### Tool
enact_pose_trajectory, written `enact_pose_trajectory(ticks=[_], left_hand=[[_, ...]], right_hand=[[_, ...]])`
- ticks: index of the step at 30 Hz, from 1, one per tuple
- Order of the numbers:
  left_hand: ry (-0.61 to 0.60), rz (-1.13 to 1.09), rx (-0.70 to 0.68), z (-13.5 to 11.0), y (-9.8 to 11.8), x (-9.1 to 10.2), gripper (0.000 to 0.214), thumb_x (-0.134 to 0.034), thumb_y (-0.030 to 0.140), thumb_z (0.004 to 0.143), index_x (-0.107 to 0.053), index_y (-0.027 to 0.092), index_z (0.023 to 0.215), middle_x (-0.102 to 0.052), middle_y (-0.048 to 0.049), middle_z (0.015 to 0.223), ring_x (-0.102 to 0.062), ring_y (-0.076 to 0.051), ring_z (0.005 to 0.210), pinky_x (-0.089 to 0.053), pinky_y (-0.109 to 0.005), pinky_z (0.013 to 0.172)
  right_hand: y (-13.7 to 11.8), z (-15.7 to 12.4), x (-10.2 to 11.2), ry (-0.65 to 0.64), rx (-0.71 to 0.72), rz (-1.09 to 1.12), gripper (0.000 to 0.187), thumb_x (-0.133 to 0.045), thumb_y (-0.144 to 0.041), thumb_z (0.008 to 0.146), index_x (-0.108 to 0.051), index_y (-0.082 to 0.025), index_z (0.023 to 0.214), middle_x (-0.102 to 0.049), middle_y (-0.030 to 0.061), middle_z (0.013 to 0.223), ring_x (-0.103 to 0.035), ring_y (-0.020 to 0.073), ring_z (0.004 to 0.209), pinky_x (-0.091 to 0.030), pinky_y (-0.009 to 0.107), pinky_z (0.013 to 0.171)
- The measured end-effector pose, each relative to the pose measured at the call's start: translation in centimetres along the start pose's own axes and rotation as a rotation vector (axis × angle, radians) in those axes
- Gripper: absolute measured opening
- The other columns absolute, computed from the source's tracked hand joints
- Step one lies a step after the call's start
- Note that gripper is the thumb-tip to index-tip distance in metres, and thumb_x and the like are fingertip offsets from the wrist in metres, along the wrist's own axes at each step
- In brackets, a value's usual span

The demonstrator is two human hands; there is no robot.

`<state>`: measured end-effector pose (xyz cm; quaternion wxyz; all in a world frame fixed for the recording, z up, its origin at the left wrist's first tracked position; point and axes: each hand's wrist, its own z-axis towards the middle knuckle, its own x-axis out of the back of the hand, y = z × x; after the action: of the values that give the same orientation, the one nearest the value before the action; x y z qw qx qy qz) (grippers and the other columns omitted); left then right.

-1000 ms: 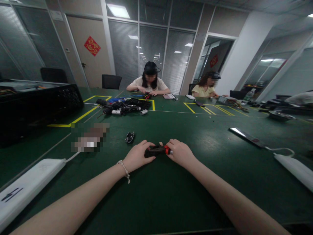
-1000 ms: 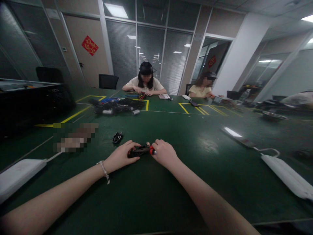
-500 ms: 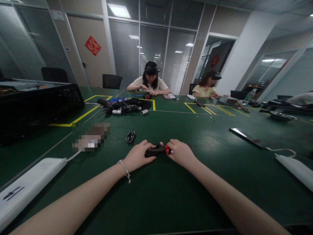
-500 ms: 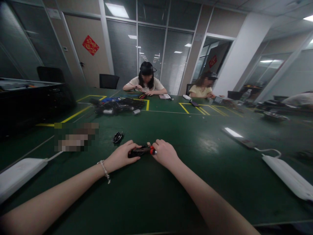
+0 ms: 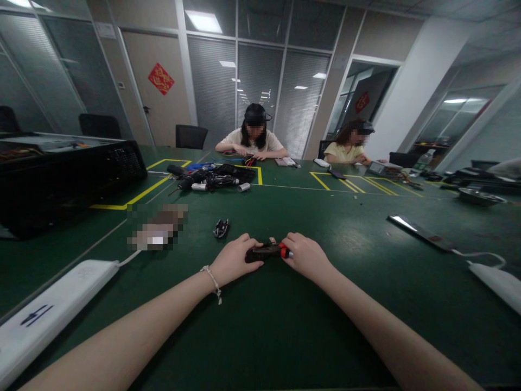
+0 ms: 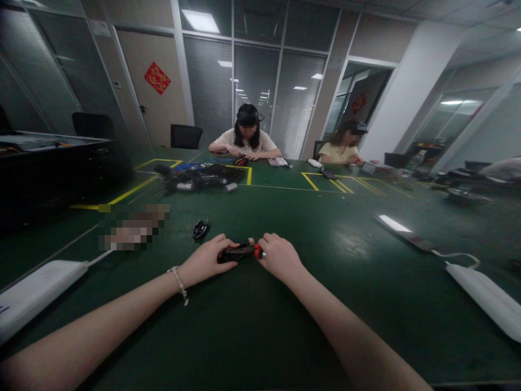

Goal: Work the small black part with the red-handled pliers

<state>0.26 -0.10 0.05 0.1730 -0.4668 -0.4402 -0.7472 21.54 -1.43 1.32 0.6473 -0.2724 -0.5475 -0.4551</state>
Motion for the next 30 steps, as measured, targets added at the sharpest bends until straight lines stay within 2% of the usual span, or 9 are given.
enact_pose_trajectory(ticks=[15, 30], left_hand=[[-0.020, -0.032, 0.031, -0.02, 0.02, 0.12, 0.038, -0.058, 0.041, 0.071, -0.052, 0.024, 0.105, -0.048, -0.0011, 0.095, -0.052, -0.015, 0.078, -0.043, -0.027, 0.066], [0.004, -0.031, -0.008, -0.02, 0.03, 0.15, 0.038, -0.059, 0.038, 0.071, -0.052, 0.024, 0.105, -0.048, -0.0010, 0.095, -0.052, -0.016, 0.080, -0.043, -0.028, 0.069]], right_hand=[[-0.04, 0.09, -0.13, 0.013, -0.003, 0.018, 0.020, -0.054, -0.025, 0.072, -0.059, -0.016, 0.090, -0.058, 0.0063, 0.089, -0.053, 0.0151, 0.077, -0.045, 0.025, 0.066], [-0.12, 0.01, -0.04, 0.002, -0.009, 0.022, 0.018, -0.053, -0.024, 0.071, -0.059, -0.016, 0.087, -0.058, 0.0062, 0.088, -0.053, 0.0154, 0.076, -0.044, 0.024, 0.065]])
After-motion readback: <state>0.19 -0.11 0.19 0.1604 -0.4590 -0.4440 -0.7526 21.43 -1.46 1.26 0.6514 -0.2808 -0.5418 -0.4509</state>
